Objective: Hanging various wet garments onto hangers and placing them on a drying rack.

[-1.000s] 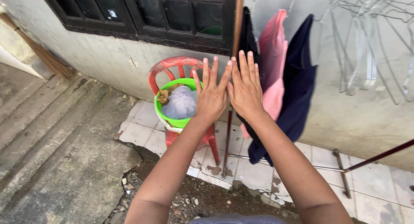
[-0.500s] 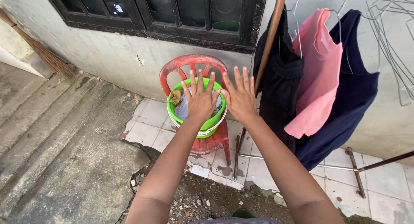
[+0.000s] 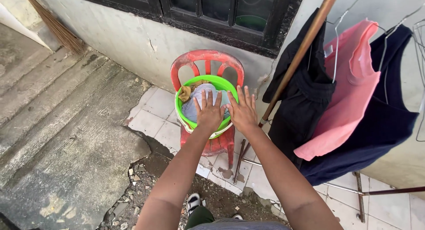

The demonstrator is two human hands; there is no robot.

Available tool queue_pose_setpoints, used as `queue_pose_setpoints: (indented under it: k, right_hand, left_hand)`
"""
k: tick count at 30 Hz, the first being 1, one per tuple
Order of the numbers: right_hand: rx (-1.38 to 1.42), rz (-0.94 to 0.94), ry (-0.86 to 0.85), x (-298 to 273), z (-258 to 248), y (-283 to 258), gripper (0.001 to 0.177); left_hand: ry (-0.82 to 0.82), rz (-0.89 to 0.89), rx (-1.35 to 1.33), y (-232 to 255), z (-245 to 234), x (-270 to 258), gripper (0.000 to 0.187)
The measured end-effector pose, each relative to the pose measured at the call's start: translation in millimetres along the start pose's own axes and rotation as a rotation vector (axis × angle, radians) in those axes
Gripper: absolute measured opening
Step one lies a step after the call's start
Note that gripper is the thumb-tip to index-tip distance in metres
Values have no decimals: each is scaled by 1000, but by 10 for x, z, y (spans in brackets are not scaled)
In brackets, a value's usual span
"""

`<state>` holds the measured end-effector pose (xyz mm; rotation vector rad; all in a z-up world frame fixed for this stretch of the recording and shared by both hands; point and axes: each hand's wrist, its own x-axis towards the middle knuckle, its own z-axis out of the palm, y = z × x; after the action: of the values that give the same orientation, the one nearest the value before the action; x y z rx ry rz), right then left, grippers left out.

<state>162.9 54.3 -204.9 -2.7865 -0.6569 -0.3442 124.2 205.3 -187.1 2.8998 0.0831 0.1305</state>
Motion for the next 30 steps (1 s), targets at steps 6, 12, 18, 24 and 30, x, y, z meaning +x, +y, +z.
queue_pose_setpoints:
  k: [6, 12, 18, 24, 30]
  right_hand:
    - [-35, 74, -126, 175, 486, 24, 56]
    - [-32, 185, -238, 541, 844, -70, 58]
    - [-60, 297, -343, 911, 1153, -183, 61]
    - [-67, 375, -440, 1090, 1341, -271, 60]
    - [-60, 421, -506, 1136, 1531, -347, 60]
  left_hand:
    - [-209, 3, 51, -502, 686, 415, 65]
    - [-436, -38, 96, -1083, 851, 839, 65]
    - [-568, 0, 70, -1584, 1391, 1346, 66]
    - [-696, 33, 1, -1643, 1421, 1522, 59]
    - [-794, 4, -47, -1890, 2093, 1633, 57]
